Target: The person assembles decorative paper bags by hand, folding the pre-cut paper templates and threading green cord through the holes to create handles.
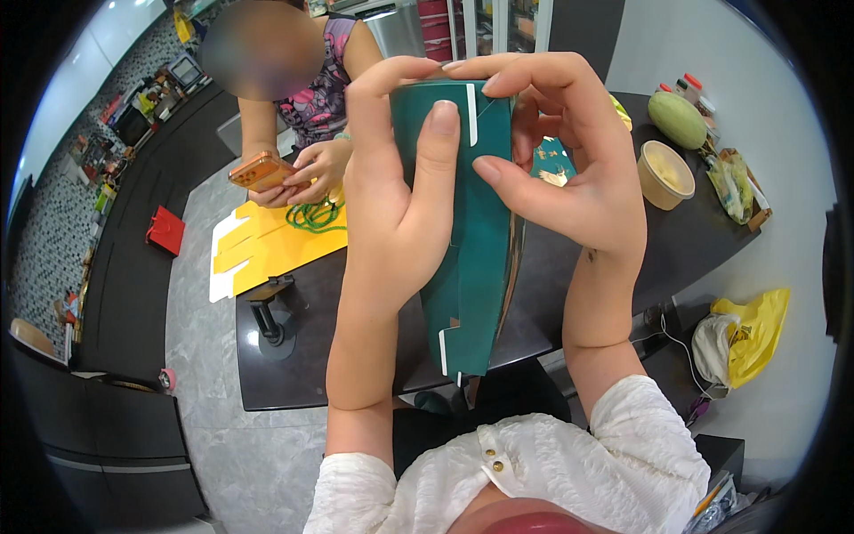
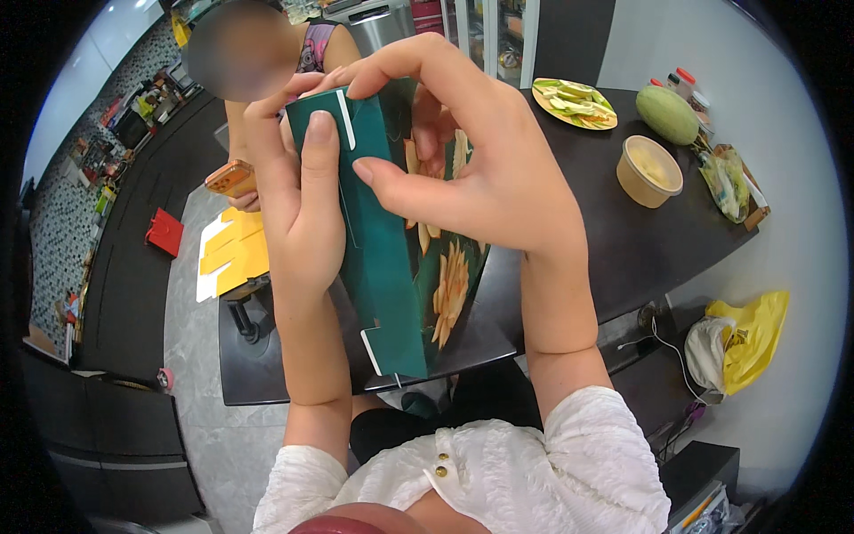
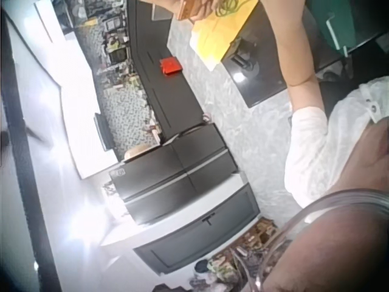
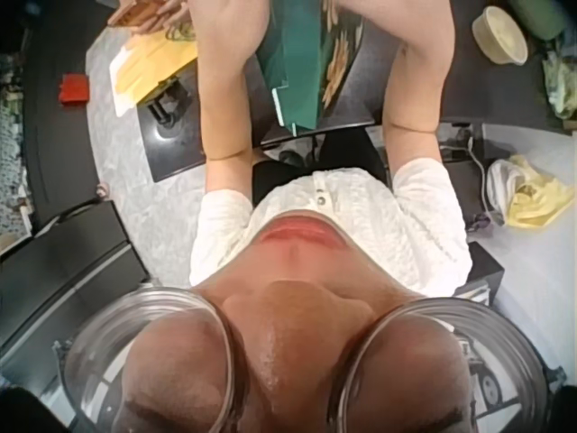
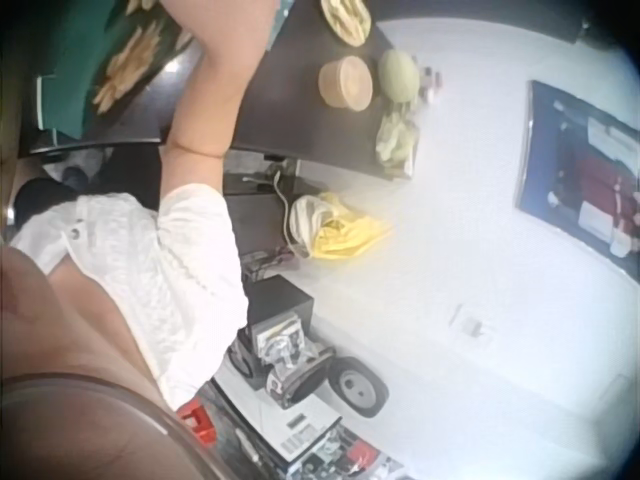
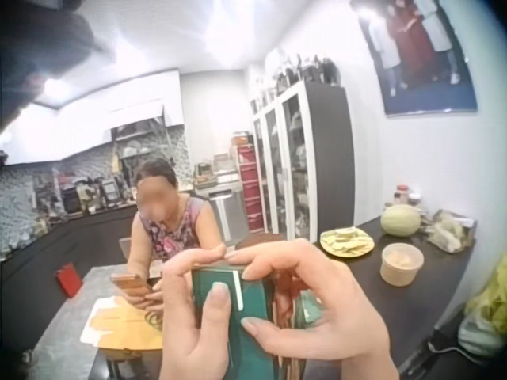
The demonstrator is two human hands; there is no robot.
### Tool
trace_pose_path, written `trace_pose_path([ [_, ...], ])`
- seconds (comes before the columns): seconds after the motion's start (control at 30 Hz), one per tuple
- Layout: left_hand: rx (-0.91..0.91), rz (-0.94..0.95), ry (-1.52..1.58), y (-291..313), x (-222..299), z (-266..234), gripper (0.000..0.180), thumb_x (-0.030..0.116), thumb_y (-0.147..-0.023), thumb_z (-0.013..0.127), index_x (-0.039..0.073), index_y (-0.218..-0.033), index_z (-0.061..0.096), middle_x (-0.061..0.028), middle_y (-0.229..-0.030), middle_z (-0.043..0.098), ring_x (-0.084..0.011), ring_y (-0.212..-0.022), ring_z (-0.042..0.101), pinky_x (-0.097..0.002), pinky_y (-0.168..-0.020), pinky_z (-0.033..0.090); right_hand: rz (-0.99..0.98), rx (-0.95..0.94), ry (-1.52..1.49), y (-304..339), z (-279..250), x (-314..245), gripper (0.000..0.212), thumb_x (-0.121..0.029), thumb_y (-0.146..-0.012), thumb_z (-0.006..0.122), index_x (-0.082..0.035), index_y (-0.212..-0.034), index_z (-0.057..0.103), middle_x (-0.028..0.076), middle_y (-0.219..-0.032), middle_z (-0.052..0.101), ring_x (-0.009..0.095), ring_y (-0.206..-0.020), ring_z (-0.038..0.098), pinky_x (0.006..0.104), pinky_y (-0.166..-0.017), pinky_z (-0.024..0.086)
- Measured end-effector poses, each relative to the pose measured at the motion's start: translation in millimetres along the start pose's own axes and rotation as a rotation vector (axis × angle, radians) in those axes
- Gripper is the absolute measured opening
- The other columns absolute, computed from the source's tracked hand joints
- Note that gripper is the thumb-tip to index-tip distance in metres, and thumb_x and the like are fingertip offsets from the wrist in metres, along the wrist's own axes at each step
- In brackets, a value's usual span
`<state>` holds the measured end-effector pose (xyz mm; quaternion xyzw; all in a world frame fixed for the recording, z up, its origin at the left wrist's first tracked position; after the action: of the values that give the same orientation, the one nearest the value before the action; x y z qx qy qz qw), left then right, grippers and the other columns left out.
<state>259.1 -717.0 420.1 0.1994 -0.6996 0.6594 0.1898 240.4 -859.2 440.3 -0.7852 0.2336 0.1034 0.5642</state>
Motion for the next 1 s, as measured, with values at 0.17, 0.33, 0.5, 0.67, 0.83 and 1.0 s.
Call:
trace_pose_path([
  [0.17,-0.052,0.076,-0.108,-1.5,-5.5,-3.2,0.028,0.020,-0.097,0.057,0.004,-0.119,0.049,-0.0152,-0.107,0.061,-0.0278,-0.103,0.060,-0.0348,-0.091,0.044,-0.041,-0.052,-0.112,-0.8,-1.7,6.0,0.038,0.000,-0.071,0.071,-0.007,-0.104,0.053,0.012,-0.120,0.063,0.004,-0.069,0.049,0.0176,-0.061,0.042],
  [0.33,-0.083,0.130,-0.134,-1.7,-0.6,-3.1,0.031,0.018,-0.093,0.061,0.004,-0.118,0.050,-0.0212,-0.122,0.059,-0.0355,-0.118,0.056,-0.0405,-0.101,0.039,-0.021,-0.081,-0.105,-1.2,0.6,9.5,0.036,0.001,-0.072,0.070,-0.008,-0.102,0.052,0.015,-0.120,0.062,0.004,-0.072,0.050,0.0185,-0.062,0.042],
  [0.5,-0.256,-0.015,-0.004,-0.7,4.0,0.6,0.025,0.009,-0.093,0.060,0.005,-0.114,0.046,-0.0204,-0.138,0.047,-0.0215,-0.118,0.054,-0.0315,-0.097,0.044,-0.021,-0.115,-0.118,0.7,-11.6,11.1,0.036,0.001,-0.073,0.071,-0.007,-0.103,0.051,0.016,-0.121,0.062,0.005,-0.073,0.049,0.0193,-0.064,0.043],
  [0.67,-0.263,-0.093,0.031,-2.3,-14.9,-6.3,0.021,0.011,-0.090,0.066,0.005,-0.100,0.048,-0.0184,-0.130,0.055,-0.0198,-0.113,0.057,-0.0259,-0.074,0.048,-0.022,-0.204,-0.143,3.9,-2.3,12.3,0.039,0.001,-0.072,0.074,-0.007,-0.103,0.052,0.015,-0.121,0.062,0.006,-0.073,0.049,0.0202,-0.066,0.044],
  [0.83,-0.202,-0.101,0.152,-3.3,-20.3,-8.7,0.021,0.013,-0.090,0.066,0.003,-0.094,0.048,-0.0120,-0.112,0.061,-0.0136,-0.107,0.060,-0.0178,-0.052,0.043,0.070,-0.171,0.018,4.6,0.4,2.9,0.053,0.002,-0.066,0.075,-0.006,-0.115,0.057,0.005,-0.121,0.062,0.006,-0.072,0.049,0.0196,-0.063,0.045],
  [1.0,-0.196,-0.109,0.075,-2.4,-15.9,-10.0,0.020,0.013,-0.092,0.063,0.000,-0.093,0.047,-0.0097,-0.098,0.060,-0.0166,-0.103,0.063,-0.0215,-0.051,0.043,0.110,-0.228,0.083,5.5,2.1,9.8,0.057,0.003,-0.065,0.071,-0.006,-0.120,0.058,0.002,-0.121,0.060,0.005,-0.069,0.048,0.0190,-0.062,0.044],
])
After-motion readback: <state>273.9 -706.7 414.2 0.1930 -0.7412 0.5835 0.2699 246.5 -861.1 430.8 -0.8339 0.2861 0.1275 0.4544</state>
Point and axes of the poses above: each hand's wrist, its own y-axis away from the middle knuckle, its own z-axis out of the palm, x = y × z, the point moved 7 cm from there along -y, towards the middle knuckle
